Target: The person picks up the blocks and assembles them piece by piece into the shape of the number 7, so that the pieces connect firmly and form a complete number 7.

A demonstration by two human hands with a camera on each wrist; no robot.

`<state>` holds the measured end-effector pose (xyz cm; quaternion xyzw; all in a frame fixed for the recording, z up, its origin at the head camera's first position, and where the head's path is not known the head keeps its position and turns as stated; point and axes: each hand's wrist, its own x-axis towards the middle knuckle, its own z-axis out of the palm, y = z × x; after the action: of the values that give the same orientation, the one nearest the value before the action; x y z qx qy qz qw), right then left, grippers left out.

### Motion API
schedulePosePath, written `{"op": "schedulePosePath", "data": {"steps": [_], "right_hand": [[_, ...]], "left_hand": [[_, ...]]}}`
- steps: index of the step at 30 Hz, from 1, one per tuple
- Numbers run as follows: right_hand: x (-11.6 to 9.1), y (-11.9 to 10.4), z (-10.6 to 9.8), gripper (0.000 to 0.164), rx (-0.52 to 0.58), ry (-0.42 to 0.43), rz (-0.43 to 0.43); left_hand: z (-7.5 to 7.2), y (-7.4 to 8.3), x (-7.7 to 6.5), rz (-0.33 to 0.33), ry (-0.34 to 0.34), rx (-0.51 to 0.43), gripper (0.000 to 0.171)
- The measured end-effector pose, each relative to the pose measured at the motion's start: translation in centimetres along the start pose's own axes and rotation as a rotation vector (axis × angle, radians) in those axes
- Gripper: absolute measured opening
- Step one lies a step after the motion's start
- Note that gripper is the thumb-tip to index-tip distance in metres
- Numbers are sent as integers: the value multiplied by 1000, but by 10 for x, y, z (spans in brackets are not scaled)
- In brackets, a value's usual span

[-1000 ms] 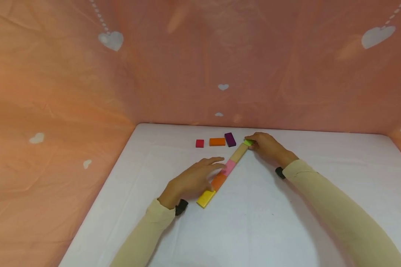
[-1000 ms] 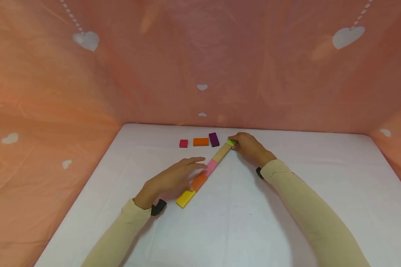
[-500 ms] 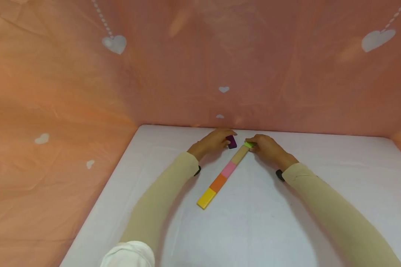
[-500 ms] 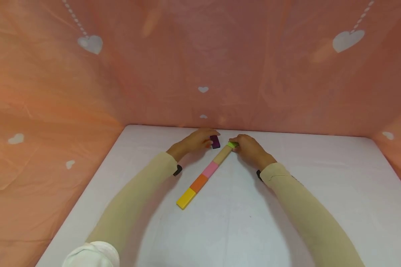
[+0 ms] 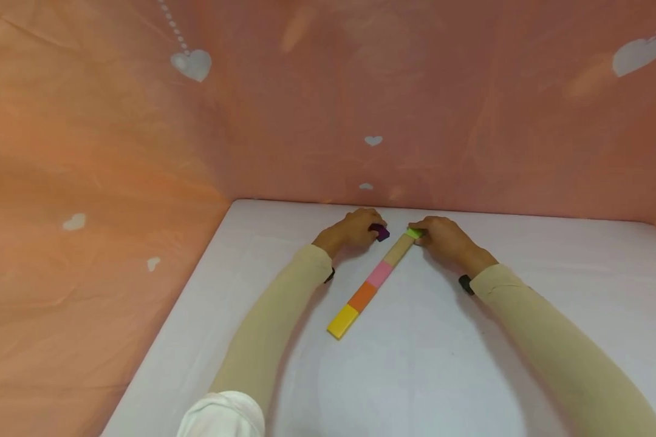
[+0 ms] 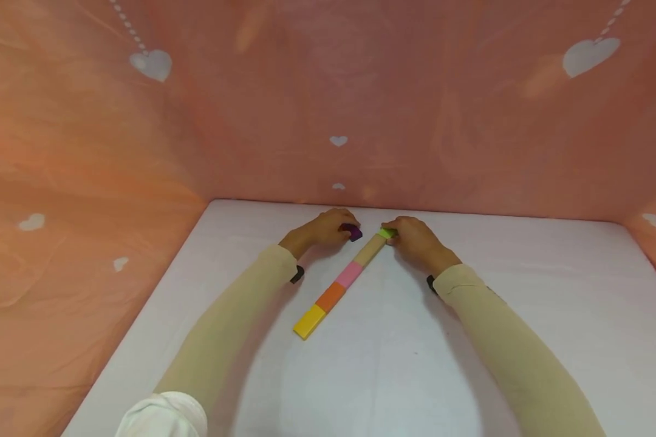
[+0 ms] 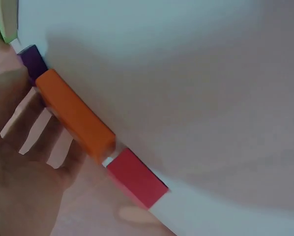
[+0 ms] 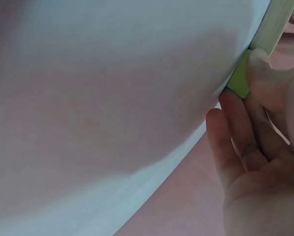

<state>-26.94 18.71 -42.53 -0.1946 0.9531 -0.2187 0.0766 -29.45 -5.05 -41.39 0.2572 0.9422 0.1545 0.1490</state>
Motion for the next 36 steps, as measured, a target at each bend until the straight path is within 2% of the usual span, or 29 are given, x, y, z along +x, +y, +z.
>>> {"op": "schedulePosePath", "data": {"steps": [5,9,12,16,25,32,36], "right_hand": [[-2,4,-2,47,-5,0,-7],[-3,5,-1,47,18,-1,0],[-3,4,-1,47,28,1,6],[-2,3,-1,47,11,8,-23],[-2,1,0,44,13,14,-31],[-2,-1,0,43,23,21,-37],[-1,-3,-1,42,18,24,-41]], "left_hand": [[1,2,-1,1,-20,0,42],[3,0,-5,43,-14,23,39],[3,-3,-10,90,15,20,35],[3,-6,-14,112,45,-7,32],[13,3,-2,28,150,-70,32],[17,13,8,-25,226,-45,35],[16,16,8,-22,249,-12,37]]}}
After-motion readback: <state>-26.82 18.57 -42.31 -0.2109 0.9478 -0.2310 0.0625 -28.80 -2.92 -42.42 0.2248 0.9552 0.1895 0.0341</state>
